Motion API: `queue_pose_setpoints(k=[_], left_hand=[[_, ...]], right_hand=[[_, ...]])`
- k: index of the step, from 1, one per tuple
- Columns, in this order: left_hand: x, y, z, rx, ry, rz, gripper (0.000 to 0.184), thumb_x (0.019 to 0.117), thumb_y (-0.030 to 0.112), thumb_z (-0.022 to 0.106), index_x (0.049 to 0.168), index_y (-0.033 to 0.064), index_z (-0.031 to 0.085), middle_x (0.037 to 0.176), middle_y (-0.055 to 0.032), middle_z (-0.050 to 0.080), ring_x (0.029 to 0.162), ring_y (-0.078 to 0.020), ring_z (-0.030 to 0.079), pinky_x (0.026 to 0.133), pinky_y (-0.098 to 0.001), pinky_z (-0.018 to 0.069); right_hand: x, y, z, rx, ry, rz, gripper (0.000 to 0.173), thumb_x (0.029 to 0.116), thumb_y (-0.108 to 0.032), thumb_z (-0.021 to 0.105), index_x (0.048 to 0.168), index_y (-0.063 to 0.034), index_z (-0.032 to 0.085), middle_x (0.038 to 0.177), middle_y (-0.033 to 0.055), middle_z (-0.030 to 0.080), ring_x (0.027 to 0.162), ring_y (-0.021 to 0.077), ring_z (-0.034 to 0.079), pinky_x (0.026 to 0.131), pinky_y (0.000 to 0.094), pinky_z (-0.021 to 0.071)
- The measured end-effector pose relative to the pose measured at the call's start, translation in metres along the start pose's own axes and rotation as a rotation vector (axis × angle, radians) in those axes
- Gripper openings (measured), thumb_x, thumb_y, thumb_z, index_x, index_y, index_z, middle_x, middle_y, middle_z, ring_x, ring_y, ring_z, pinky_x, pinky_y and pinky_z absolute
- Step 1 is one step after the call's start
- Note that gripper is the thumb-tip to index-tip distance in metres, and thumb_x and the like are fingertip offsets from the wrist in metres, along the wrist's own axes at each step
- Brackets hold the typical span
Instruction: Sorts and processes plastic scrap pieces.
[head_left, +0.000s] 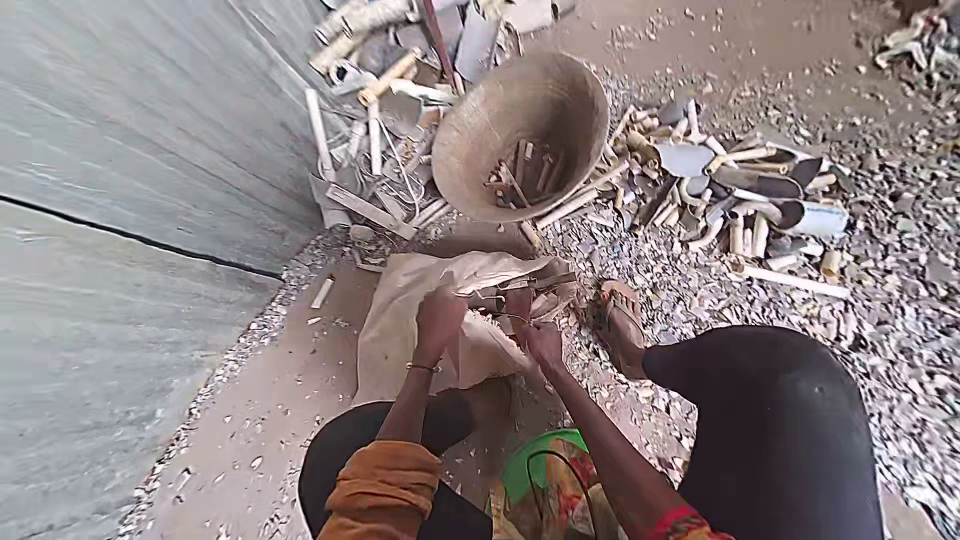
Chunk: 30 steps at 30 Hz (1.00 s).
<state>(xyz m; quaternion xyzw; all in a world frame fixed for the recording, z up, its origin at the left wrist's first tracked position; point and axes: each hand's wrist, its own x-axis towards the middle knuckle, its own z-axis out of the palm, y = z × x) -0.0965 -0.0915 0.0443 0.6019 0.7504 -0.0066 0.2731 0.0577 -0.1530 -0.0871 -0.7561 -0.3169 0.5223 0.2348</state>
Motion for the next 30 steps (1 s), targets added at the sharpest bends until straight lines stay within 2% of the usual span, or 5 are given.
queue_pose_setpoints(k=[7, 14, 22, 26, 30], left_hand=[[-0.053, -0.124, -0.094, -0.954, 0.830, 0.031, 0.032, 0.1099, 0.016, 0.040, 0.126, -0.0073, 0.054, 0.106, -0.0098, 0.059, 0.093, -0.0094, 0.059, 0.086, -0.0279, 0.0511], [-0.075, -0.215, -0.124, -1.436, 1.312, -0.046, 0.043, 0.1122, 0.030, 0.033, 0.139, 0.0012, 0.048, 0.123, -0.0130, 0.061, 0.110, -0.0186, 0.062, 0.094, -0.0396, 0.0530], [-0.053, -0.177, -0.118, -1.047, 1.030, -0.177, 0.043, 0.1068, 0.034, 0.053, 0.128, -0.0036, 0.057, 0.109, -0.0118, 0.063, 0.093, -0.0142, 0.064, 0.082, -0.0358, 0.0551], [-0.053, -0.111, -0.099, -0.768, 0.820, 0.008, 0.013, 0.0989, 0.011, 0.053, 0.092, 0.0027, 0.061, 0.077, 0.0042, 0.057, 0.066, 0.0002, 0.057, 0.065, -0.0243, 0.0517], [-0.061, -0.053, -0.071, -0.498, 0.588, 0.265, 0.022, 0.0968, 0.013, 0.052, 0.097, -0.0024, 0.068, 0.077, -0.0014, 0.062, 0.067, -0.0043, 0.059, 0.066, -0.0299, 0.0526]], right_hand=[[-0.181, -0.115, 0.035, -0.186, -0.399, -0.738, 0.025, 0.0986, -0.017, 0.064, 0.103, 0.0068, 0.073, 0.107, 0.0247, 0.071, 0.107, 0.0358, 0.067, 0.096, 0.0519, 0.0502], [-0.217, -0.162, 0.051, -0.272, -0.548, -1.153, 0.026, 0.0998, -0.018, 0.061, 0.094, 0.0032, 0.074, 0.096, 0.0195, 0.072, 0.100, 0.0339, 0.068, 0.086, 0.0528, 0.0514], [-0.122, -0.154, -0.014, -0.554, -0.407, -0.729, 0.027, 0.1022, -0.021, 0.059, 0.106, 0.0013, 0.073, 0.107, 0.0210, 0.070, 0.105, 0.0350, 0.066, 0.093, 0.0558, 0.0491], [-0.042, -0.147, -0.053, -0.617, -0.245, -0.639, 0.024, 0.0979, -0.021, 0.065, 0.095, 0.0018, 0.073, 0.092, 0.0231, 0.069, 0.090, 0.0409, 0.068, 0.078, 0.0631, 0.0515], [0.017, -0.170, -0.105, -0.842, -0.152, -0.640, 0.029, 0.0974, -0.023, 0.066, 0.083, 0.0014, 0.068, 0.084, 0.0218, 0.066, 0.086, 0.0412, 0.066, 0.071, 0.0637, 0.0484]])
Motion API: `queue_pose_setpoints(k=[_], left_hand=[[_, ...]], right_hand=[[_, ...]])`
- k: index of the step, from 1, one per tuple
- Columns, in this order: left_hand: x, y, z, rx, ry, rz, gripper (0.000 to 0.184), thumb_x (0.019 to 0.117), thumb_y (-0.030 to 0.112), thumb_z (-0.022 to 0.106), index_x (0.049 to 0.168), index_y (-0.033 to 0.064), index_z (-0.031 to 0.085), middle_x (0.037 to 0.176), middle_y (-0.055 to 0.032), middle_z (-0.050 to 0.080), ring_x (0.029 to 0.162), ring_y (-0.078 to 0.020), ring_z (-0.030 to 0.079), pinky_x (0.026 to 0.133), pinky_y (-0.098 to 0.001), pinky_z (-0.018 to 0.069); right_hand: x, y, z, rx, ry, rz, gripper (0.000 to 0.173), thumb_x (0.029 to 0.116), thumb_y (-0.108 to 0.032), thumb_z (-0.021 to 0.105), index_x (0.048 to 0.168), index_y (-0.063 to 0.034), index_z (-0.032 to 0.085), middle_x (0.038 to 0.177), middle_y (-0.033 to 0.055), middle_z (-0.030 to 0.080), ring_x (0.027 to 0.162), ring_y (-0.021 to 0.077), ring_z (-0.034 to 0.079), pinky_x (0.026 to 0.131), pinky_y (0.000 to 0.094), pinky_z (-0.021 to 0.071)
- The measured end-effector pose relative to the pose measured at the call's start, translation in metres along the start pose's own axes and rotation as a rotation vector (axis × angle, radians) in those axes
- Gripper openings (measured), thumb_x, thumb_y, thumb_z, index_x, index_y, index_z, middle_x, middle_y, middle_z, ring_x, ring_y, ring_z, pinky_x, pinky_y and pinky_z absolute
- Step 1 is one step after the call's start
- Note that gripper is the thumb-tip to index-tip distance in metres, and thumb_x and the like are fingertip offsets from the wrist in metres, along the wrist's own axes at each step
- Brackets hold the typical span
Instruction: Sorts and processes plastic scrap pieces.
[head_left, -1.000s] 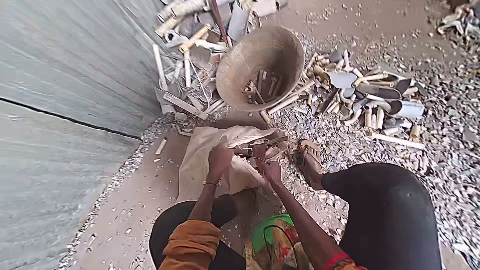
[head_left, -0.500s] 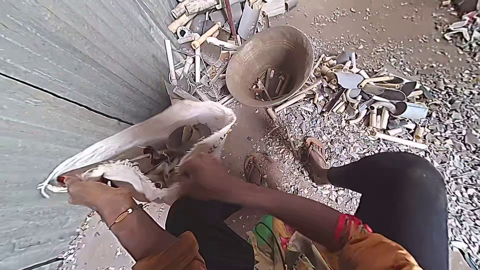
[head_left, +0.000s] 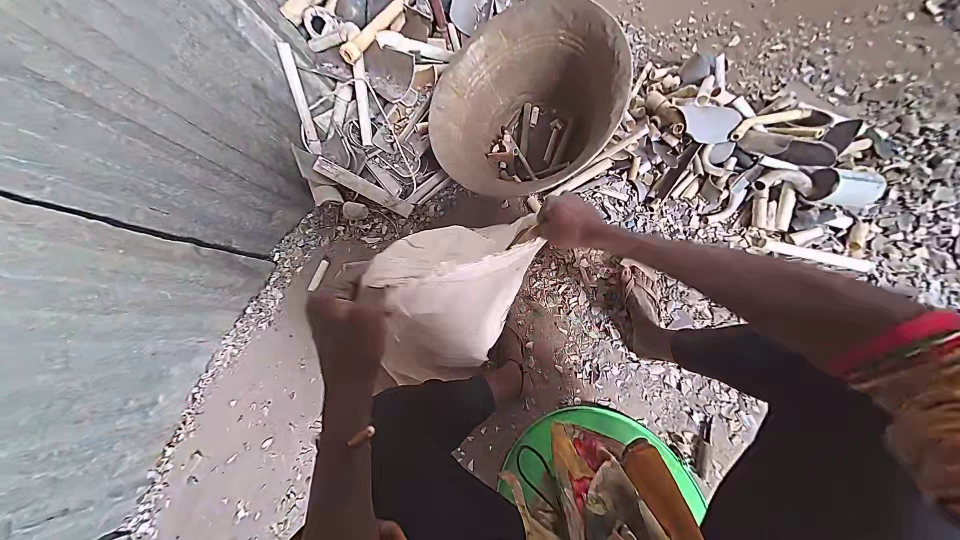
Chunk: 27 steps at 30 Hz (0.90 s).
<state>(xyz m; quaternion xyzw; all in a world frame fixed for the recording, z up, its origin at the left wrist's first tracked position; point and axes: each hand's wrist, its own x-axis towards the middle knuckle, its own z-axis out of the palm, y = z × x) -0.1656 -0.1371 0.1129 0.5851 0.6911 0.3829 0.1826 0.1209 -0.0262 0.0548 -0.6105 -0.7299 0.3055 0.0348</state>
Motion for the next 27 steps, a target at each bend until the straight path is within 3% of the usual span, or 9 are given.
queue_pose_setpoints(k=[4, 7, 13, 15, 17, 19, 21, 24, 27], left_hand=[[0.008, 0.041, 0.032, 0.512, -0.487, 0.055, 0.020, 0.0937, 0.021, 0.062, 0.089, 0.0033, 0.070, 0.074, -0.0151, 0.063, 0.071, -0.0342, 0.063, 0.065, -0.0596, 0.0477], [0.009, 0.059, 0.070, 0.757, -0.555, 0.192, 0.023, 0.0874, 0.027, 0.065, 0.085, 0.0048, 0.070, 0.068, -0.0176, 0.061, 0.067, -0.0433, 0.063, 0.057, -0.0633, 0.0444], [0.027, 0.063, 0.094, 0.808, -0.740, 0.155, 0.037, 0.0879, 0.026, 0.064, 0.111, -0.0024, 0.065, 0.086, -0.0214, 0.068, 0.072, -0.0396, 0.066, 0.059, -0.0605, 0.0487], [0.044, 0.047, 0.094, 0.681, -0.779, 0.134, 0.053, 0.0881, 0.021, 0.065, 0.133, -0.0032, 0.053, 0.112, -0.0232, 0.062, 0.085, -0.0304, 0.066, 0.066, -0.0469, 0.0548], [0.058, 0.032, 0.094, 0.567, -0.764, 0.157, 0.069, 0.0828, 0.015, 0.069, 0.144, -0.0024, 0.045, 0.140, -0.0284, 0.050, 0.106, -0.0328, 0.064, 0.076, -0.0426, 0.0583], [0.058, 0.034, 0.105, 0.488, -0.734, 0.168, 0.077, 0.0768, 0.017, 0.080, 0.143, -0.0021, 0.046, 0.148, -0.0292, 0.040, 0.123, -0.0365, 0.057, 0.087, -0.0446, 0.0598], [0.053, 0.055, 0.136, 0.484, -0.654, 0.193, 0.067, 0.0701, 0.015, 0.087, 0.130, -0.0010, 0.061, 0.142, -0.0253, 0.051, 0.126, -0.0300, 0.056, 0.097, -0.0415, 0.0533], [0.059, 0.069, 0.154, 0.518, -0.828, 0.406, 0.028, 0.0882, 0.020, 0.079, 0.115, 0.0120, 0.072, 0.141, -0.0312, 0.051, 0.137, -0.0371, 0.046, 0.110, -0.0488, 0.0429], [0.056, 0.096, 0.184, 0.607, -0.963, 0.537, 0.022, 0.0954, 0.019, 0.073, 0.117, 0.0228, 0.077, 0.143, -0.0288, 0.054, 0.143, -0.0420, 0.040, 0.115, -0.0533, 0.0332]], right_hand=[[0.011, 0.050, -0.016, -0.262, -0.207, -0.043, 0.023, 0.0989, -0.021, 0.063, 0.094, 0.0005, 0.070, 0.095, 0.0241, 0.068, 0.096, 0.0461, 0.065, 0.076, 0.0677, 0.0469], [0.008, 0.098, 0.012, -0.342, -0.315, -0.125, 0.020, 0.1000, -0.019, 0.061, 0.096, -0.0005, 0.069, 0.098, 0.0218, 0.067, 0.096, 0.0432, 0.066, 0.075, 0.0612, 0.0493], [0.029, 0.230, 0.112, 0.535, 0.125, -0.023, 0.056, 0.1104, -0.040, 0.037, 0.075, -0.0036, 0.062, 0.062, 0.0071, 0.055, 0.059, 0.0231, 0.057, 0.058, 0.0468, 0.0452], [0.027, 0.260, 0.155, 0.389, 0.227, 0.113, 0.052, 0.1103, -0.033, 0.034, 0.083, 0.0009, 0.063, 0.073, 0.0183, 0.062, 0.074, 0.0383, 0.066, 0.066, 0.0594, 0.0484], [0.030, 0.269, 0.202, 0.213, 0.005, -0.096, 0.023, 0.1027, -0.012, 0.050, 0.101, 0.0017, 0.069, 0.097, 0.0229, 0.069, 0.095, 0.0454, 0.067, 0.080, 0.0646, 0.0505], [0.043, 0.249, 0.240, 0.134, -0.272, -0.437, 0.028, 0.1010, -0.002, 0.052, 0.125, -0.0010, 0.066, 0.123, 0.0273, 0.065, 0.114, 0.0502, 0.062, 0.093, 0.0673, 0.0480], [0.053, 0.213, 0.272, 0.167, -0.382, -0.533, 0.031, 0.1001, -0.003, 0.055, 0.129, -0.0014, 0.066, 0.130, 0.0273, 0.064, 0.122, 0.0491, 0.059, 0.098, 0.0680, 0.0446], [0.057, 0.188, 0.255, 0.527, -0.485, -0.203, 0.035, 0.1064, -0.010, 0.049, 0.135, 0.0090, 0.058, 0.140, 0.0276, 0.057, 0.135, 0.0384, 0.052, 0.114, 0.0535, 0.0370], [0.044, 0.201, 0.196, 0.781, -0.527, 0.024, 0.045, 0.1063, -0.007, 0.050, 0.144, 0.0157, 0.045, 0.150, 0.0326, 0.047, 0.144, 0.0377, 0.043, 0.121, 0.0409, 0.0282]])
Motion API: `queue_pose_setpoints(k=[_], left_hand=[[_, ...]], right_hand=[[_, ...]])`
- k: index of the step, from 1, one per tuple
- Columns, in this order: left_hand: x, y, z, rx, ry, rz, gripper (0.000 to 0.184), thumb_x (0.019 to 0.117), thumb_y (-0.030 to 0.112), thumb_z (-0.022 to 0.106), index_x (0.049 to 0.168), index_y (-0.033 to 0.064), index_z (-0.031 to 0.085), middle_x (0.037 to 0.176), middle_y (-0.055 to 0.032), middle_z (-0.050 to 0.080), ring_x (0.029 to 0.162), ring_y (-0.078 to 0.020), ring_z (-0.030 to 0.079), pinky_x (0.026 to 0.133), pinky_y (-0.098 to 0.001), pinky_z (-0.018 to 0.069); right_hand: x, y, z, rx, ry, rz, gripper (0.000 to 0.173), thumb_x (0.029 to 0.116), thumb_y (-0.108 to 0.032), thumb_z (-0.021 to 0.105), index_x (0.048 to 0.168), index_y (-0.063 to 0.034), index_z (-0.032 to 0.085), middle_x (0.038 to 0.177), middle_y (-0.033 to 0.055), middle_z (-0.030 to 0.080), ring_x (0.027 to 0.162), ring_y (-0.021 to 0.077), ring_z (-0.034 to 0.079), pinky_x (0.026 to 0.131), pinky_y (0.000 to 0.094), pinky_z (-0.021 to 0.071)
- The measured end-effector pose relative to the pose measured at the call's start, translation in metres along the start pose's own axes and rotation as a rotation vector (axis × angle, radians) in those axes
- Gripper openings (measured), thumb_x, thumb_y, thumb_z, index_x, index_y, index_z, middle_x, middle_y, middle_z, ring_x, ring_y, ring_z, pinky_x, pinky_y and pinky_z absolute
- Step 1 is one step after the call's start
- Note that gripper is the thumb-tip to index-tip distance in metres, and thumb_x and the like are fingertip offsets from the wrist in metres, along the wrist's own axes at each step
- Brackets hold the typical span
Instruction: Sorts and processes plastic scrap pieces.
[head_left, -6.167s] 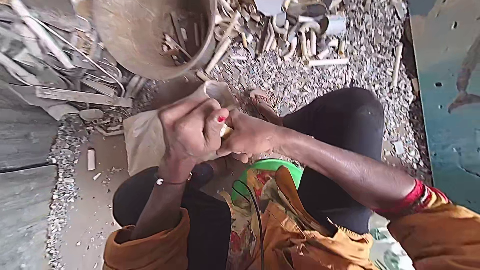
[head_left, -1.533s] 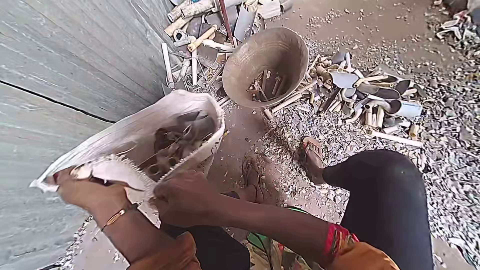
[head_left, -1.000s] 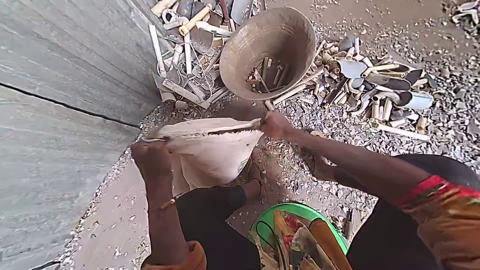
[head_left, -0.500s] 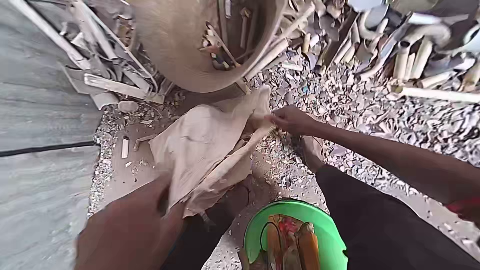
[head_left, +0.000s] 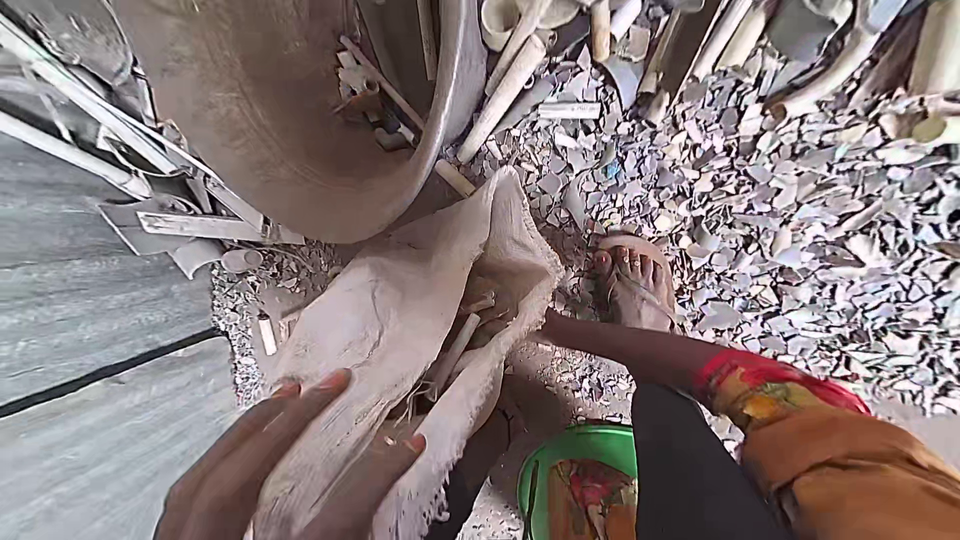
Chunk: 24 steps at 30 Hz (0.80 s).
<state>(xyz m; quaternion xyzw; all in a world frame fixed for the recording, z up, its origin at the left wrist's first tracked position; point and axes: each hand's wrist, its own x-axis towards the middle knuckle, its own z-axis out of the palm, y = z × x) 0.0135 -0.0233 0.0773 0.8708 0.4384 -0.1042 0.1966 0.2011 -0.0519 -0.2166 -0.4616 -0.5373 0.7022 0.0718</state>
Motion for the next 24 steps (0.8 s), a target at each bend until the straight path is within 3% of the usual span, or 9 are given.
queue_pose_setpoints(k=[1, 3, 6, 10, 13, 16, 20, 22, 24], left_hand=[[0.007, 0.005, -0.001, 0.064, -0.033, 0.042, 0.022, 0.0957, 0.019, 0.072, 0.116, 0.0245, 0.077, 0.141, -0.0262, 0.058, 0.141, -0.0474, 0.040, 0.112, -0.0590, 0.0329], [0.014, 0.013, 0.000, 0.165, -0.087, 0.063, 0.019, 0.0969, 0.019, 0.070, 0.113, 0.0256, 0.078, 0.139, -0.0197, 0.063, 0.136, -0.0496, 0.046, 0.107, -0.0643, 0.0349], [0.014, 0.020, 0.003, 0.252, -0.166, -0.103, 0.019, 0.1000, 0.021, 0.064, 0.111, 0.0188, 0.080, 0.141, -0.0185, 0.062, 0.120, -0.0452, 0.063, 0.093, -0.0605, 0.0482], [0.009, 0.006, 0.004, 0.263, -0.309, -0.289, 0.025, 0.1019, 0.021, 0.060, 0.119, 0.0163, 0.079, 0.148, -0.0188, 0.057, 0.114, -0.0518, 0.063, 0.081, -0.0640, 0.0517], [0.012, 0.007, 0.005, 0.223, -0.424, -0.205, 0.021, 0.0948, 0.013, 0.067, 0.112, 0.0132, 0.080, 0.148, -0.0158, 0.058, 0.120, -0.0523, 0.060, 0.080, -0.0657, 0.0507], [0.011, 0.007, 0.009, 0.300, -0.425, -0.290, 0.021, 0.0972, 0.022, 0.067, 0.112, 0.0141, 0.080, 0.147, -0.0137, 0.058, 0.120, -0.0499, 0.060, 0.081, -0.0638, 0.0492], [0.013, 0.000, 0.006, 0.304, -0.288, -0.334, 0.036, 0.1008, 0.027, 0.060, 0.128, 0.0062, 0.071, 0.143, -0.0174, 0.060, 0.113, -0.0479, 0.063, 0.081, -0.0614, 0.0518], [0.017, -0.004, 0.002, 0.152, -0.137, -0.315, 0.050, 0.1012, 0.026, 0.058, 0.140, -0.0040, 0.058, 0.145, -0.0313, 0.052, 0.121, -0.0489, 0.059, 0.094, -0.0597, 0.0511], [0.014, -0.016, -0.004, -0.045, 0.048, -0.349, 0.075, 0.0985, 0.035, 0.064, 0.151, -0.0119, 0.039, 0.151, -0.0425, 0.034, 0.132, -0.0475, 0.049, 0.107, -0.0529, 0.0448]], right_hand=[[-0.003, 0.003, 0.000, -0.012, 0.052, -0.017, 0.044, 0.1042, -0.007, 0.054, 0.142, 0.0158, 0.048, 0.148, 0.0326, 0.050, 0.142, 0.0376, 0.046, 0.120, 0.0406, 0.0301], [-0.002, 0.005, -0.004, -0.314, 0.007, -0.054, 0.035, 0.1030, -0.007, 0.054, 0.133, 0.0104, 0.058, 0.141, 0.0315, 0.055, 0.137, 0.0454, 0.048, 0.115, 0.0574, 0.0350], [-0.027, 0.005, -0.042, -0.415, 0.039, 0.020, 0.027, 0.0936, -0.001, 0.063, 0.119, 0.0034, 0.069, 0.123, 0.0307, 0.064, 0.122, 0.0531, 0.056, 0.099, 0.0717, 0.0399], [-0.075, 0.025, -0.090, -0.049, 0.885, 0.107, 0.040, 0.0996, -0.011, 0.060, 0.137, 0.0012, 0.053, 0.105, 0.0252, 0.069, 0.089, 0.0409, 0.070, 0.079, 0.0618, 0.0552], [-0.083, 0.030, -0.114, 0.310, 1.259, 0.009, 0.052, 0.1011, -0.012, 0.060, 0.148, -0.0088, 0.039, 0.122, 0.0177, 0.064, 0.080, 0.0284, 0.068, 0.068, 0.0490, 0.0575], [-0.075, 0.033, -0.112, 0.458, 1.222, -0.175, 0.042, 0.1022, -0.016, 0.061, 0.140, -0.0263, 0.045, 0.115, 0.0035, 0.068, 0.078, 0.0178, 0.071, 0.066, 0.0350, 0.0619], [-0.064, -0.025, -0.105, 0.292, 1.083, -0.344, 0.031, 0.0983, -0.004, 0.063, 0.129, -0.0113, 0.059, 0.111, 0.0085, 0.069, 0.080, 0.0181, 0.069, 0.068, 0.0369, 0.0595], [-0.063, -0.056, -0.094, 0.214, 0.780, -0.477, 0.033, 0.0944, -0.004, 0.063, 0.127, -0.0080, 0.067, 0.116, 0.0088, 0.071, 0.094, 0.0161, 0.070, 0.082, 0.0386, 0.0593], [-0.063, -0.071, -0.090, 0.124, 0.370, -0.612, 0.045, 0.0966, -0.010, 0.066, 0.141, -0.0061, 0.060, 0.132, 0.0119, 0.066, 0.117, 0.0188, 0.066, 0.101, 0.0389, 0.0544]])
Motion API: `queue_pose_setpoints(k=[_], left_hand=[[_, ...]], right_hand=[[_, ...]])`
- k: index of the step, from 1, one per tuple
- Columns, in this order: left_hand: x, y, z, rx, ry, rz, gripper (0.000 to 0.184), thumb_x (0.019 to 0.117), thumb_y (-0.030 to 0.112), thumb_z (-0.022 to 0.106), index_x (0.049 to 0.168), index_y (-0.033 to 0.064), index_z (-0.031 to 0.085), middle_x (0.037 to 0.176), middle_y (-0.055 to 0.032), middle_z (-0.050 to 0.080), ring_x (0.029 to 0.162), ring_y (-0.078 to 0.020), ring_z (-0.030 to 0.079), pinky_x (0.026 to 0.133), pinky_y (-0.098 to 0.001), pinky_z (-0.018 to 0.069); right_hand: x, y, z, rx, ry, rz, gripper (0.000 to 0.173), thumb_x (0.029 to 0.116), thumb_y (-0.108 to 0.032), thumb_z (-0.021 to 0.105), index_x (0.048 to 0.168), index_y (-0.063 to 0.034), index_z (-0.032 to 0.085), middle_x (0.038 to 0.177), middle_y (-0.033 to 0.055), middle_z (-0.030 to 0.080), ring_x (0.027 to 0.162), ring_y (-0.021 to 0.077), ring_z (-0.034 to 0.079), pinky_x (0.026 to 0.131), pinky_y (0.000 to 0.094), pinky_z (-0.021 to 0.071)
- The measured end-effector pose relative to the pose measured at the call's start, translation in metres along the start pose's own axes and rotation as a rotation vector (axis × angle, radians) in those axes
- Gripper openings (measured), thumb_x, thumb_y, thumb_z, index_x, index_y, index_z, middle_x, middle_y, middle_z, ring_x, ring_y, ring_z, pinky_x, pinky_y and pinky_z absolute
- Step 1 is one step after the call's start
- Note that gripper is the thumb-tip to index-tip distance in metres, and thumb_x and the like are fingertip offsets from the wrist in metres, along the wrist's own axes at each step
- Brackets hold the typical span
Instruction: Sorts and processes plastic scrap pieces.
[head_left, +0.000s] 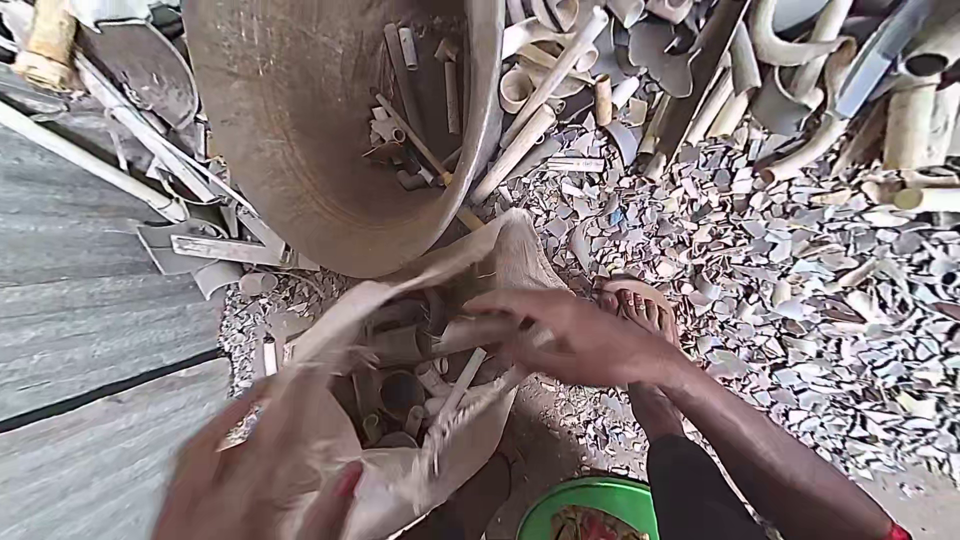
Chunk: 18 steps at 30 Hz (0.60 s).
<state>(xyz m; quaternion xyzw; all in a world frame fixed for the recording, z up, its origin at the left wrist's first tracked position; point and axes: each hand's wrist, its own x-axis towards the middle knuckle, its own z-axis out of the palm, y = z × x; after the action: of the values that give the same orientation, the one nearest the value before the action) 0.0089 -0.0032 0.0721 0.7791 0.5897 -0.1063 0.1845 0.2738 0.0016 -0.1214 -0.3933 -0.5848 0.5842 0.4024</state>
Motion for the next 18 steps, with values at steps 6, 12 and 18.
queue_pose_setpoints(k=[6, 12, 18], left_hand=[[-0.001, -0.001, -0.003, -0.044, 0.114, 0.070, 0.087, 0.0959, 0.040, 0.065, 0.152, -0.0160, 0.028, 0.150, -0.0431, 0.035, 0.139, -0.0465, 0.043, 0.115, -0.0515, 0.0377], [0.002, 0.043, 0.007, 0.002, 0.036, 0.290, 0.060, 0.0980, 0.025, 0.069, 0.148, -0.0015, 0.050, 0.149, -0.0395, 0.040, 0.143, -0.0377, 0.041, 0.117, -0.0416, 0.0340], [0.000, 0.044, 0.007, 0.033, -0.052, 0.278, 0.049, 0.1001, 0.027, 0.066, 0.143, 0.0048, 0.059, 0.147, -0.0380, 0.045, 0.135, -0.0441, 0.048, 0.111, -0.0464, 0.0403]], right_hand=[[0.054, 0.054, -0.058, -0.431, 0.432, 0.162, 0.026, 0.0962, -0.006, 0.061, 0.122, -0.0011, 0.066, 0.117, 0.0183, 0.069, 0.100, 0.0334, 0.070, 0.083, 0.0536, 0.0571], [0.166, 0.071, -0.059, -1.227, 0.180, 0.134, 0.036, 0.0961, 0.006, 0.054, 0.131, 0.0086, 0.060, 0.147, 0.0290, 0.052, 0.147, 0.0457, 0.038, 0.117, 0.0639, 0.0302], [0.194, 0.113, -0.077, -1.516, 0.125, 0.420, 0.045, 0.0975, 0.013, 0.045, 0.142, 0.0096, 0.051, 0.159, 0.0262, 0.040, 0.155, 0.0393, 0.025, 0.124, 0.0640, 0.0071]])
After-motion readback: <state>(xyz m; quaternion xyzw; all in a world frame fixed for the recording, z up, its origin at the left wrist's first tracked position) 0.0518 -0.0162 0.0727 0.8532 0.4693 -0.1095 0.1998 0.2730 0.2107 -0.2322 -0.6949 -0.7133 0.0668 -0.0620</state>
